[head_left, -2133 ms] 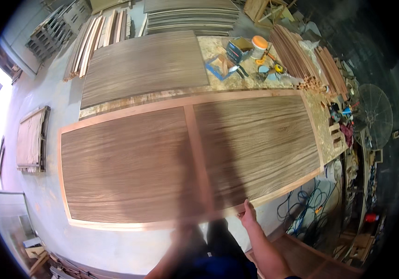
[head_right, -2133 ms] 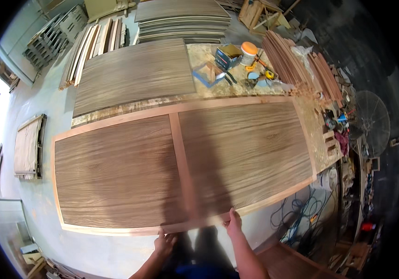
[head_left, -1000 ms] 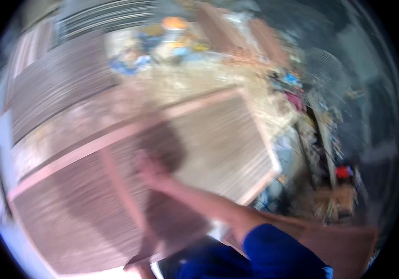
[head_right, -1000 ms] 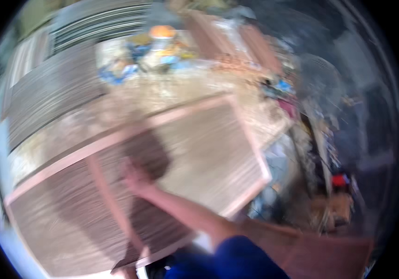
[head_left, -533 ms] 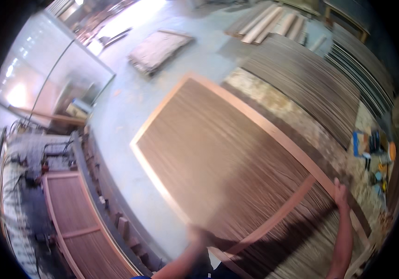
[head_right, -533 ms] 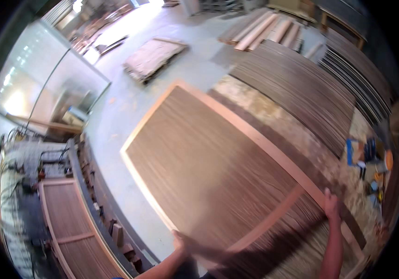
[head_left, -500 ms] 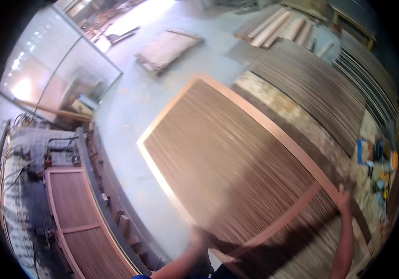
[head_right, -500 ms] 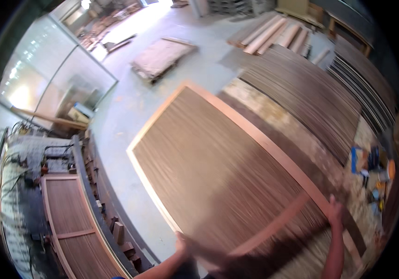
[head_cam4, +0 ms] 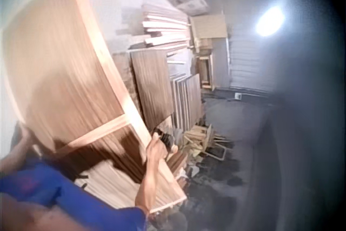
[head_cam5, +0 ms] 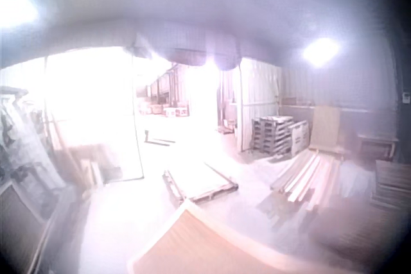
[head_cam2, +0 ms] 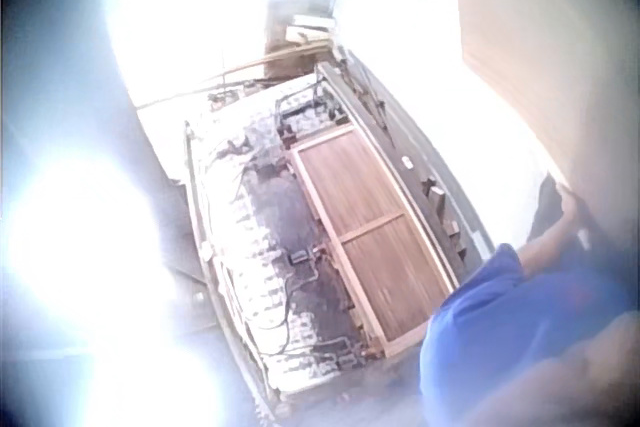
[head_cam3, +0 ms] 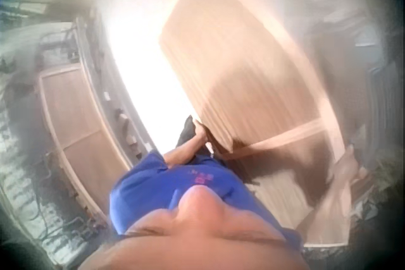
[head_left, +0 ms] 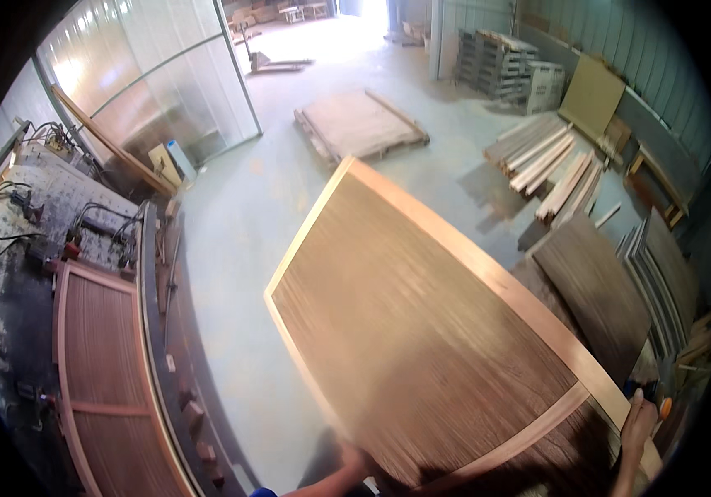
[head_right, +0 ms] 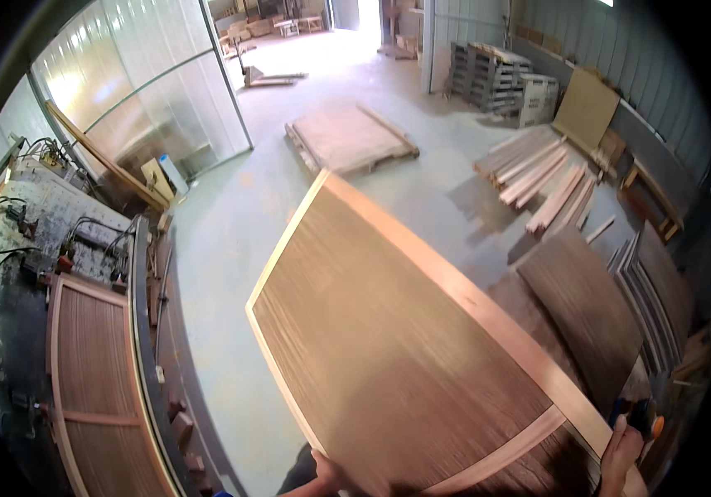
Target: The person uses a nail gun to attach trim to a large wooden panel, then sands the surface and edges with an orbital sander and sanding block. They use a utility knife to trim excess material and move the panel with a pallet jack before returning to sanding.
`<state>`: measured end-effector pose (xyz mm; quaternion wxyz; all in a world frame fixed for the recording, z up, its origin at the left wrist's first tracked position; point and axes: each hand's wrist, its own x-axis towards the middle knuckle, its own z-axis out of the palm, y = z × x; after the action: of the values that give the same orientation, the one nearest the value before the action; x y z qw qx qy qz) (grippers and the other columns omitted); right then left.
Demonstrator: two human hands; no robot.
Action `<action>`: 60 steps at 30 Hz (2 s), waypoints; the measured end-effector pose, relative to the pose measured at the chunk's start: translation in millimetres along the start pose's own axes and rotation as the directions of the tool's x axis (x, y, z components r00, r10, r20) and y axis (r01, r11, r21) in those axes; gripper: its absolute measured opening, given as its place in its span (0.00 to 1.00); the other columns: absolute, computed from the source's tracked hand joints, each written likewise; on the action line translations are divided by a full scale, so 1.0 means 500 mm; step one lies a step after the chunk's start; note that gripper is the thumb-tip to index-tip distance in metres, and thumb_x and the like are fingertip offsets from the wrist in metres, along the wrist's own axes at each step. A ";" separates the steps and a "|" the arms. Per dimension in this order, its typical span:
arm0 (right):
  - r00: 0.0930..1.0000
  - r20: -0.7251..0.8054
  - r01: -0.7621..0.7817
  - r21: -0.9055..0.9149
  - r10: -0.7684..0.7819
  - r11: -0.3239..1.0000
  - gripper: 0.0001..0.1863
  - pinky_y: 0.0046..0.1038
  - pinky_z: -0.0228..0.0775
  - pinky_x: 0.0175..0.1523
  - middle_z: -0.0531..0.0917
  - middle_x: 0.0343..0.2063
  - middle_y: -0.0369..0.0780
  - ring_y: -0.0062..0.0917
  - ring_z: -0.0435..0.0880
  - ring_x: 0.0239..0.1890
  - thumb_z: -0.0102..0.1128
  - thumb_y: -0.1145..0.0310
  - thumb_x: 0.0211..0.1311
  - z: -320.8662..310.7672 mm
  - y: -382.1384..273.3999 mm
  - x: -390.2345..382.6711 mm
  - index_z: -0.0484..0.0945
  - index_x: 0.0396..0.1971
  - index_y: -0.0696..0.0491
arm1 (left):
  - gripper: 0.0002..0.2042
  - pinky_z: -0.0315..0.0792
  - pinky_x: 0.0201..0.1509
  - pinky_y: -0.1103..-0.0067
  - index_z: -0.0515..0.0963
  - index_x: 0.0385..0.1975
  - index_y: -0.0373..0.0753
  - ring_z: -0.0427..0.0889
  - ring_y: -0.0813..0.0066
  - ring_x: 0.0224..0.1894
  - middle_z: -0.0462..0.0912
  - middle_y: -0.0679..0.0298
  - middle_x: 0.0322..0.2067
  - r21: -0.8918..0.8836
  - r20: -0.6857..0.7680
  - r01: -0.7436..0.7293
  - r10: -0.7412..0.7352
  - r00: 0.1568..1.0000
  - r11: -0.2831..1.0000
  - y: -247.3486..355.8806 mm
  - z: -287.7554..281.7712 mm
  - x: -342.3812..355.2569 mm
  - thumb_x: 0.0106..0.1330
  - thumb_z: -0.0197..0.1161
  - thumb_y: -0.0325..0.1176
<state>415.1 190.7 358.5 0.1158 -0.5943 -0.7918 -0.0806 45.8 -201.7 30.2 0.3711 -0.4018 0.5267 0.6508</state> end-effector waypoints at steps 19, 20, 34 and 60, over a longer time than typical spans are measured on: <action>0.745 -0.395 0.611 0.078 -0.538 0.788 0.37 0.38 0.59 0.32 0.67 0.17 0.40 0.36 0.69 0.21 0.38 0.37 0.78 -0.248 -1.168 0.554 0.70 0.18 0.54 | 0.38 0.72 0.67 0.57 0.64 0.73 0.42 0.73 0.54 0.66 0.71 0.55 0.68 -0.232 0.390 -0.237 0.314 0.865 0.943 0.961 0.531 0.493 0.74 0.37 0.66; 0.741 -0.452 0.587 0.077 -0.496 0.806 0.38 0.38 0.59 0.32 0.67 0.16 0.40 0.36 0.69 0.21 0.36 0.35 0.77 -0.240 -1.249 0.610 0.70 0.18 0.54 | 0.38 0.72 0.67 0.57 0.64 0.73 0.42 0.73 0.54 0.66 0.71 0.55 0.68 -0.235 0.354 -0.244 0.317 0.880 0.941 1.024 0.573 0.501 0.74 0.37 0.65; 0.442 -0.464 0.896 0.200 -0.768 0.395 0.35 0.34 0.61 0.25 0.73 0.16 0.38 0.30 0.70 0.16 0.35 0.41 0.80 0.050 -1.863 1.431 0.74 0.22 0.54 | 0.37 0.71 0.68 0.59 0.64 0.73 0.42 0.72 0.57 0.67 0.70 0.57 0.69 -0.254 0.181 -0.231 0.281 0.943 0.939 1.507 1.248 0.812 0.75 0.39 0.64; 0.277 -0.390 0.931 0.337 -0.878 0.144 0.27 0.35 0.59 0.27 0.69 0.15 0.40 0.35 0.70 0.17 0.43 0.55 0.78 0.734 -2.766 2.912 0.69 0.16 0.54 | 0.35 0.70 0.69 0.62 0.64 0.73 0.41 0.70 0.64 0.67 0.70 0.60 0.69 -0.527 -0.265 -0.347 0.237 0.935 0.776 1.991 2.312 1.344 0.76 0.44 0.61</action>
<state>-1332.6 1243.0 426.3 0.2344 0.0606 -0.9691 0.0481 -1278.7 806.6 -56.7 0.0793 -0.4646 0.3979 0.7871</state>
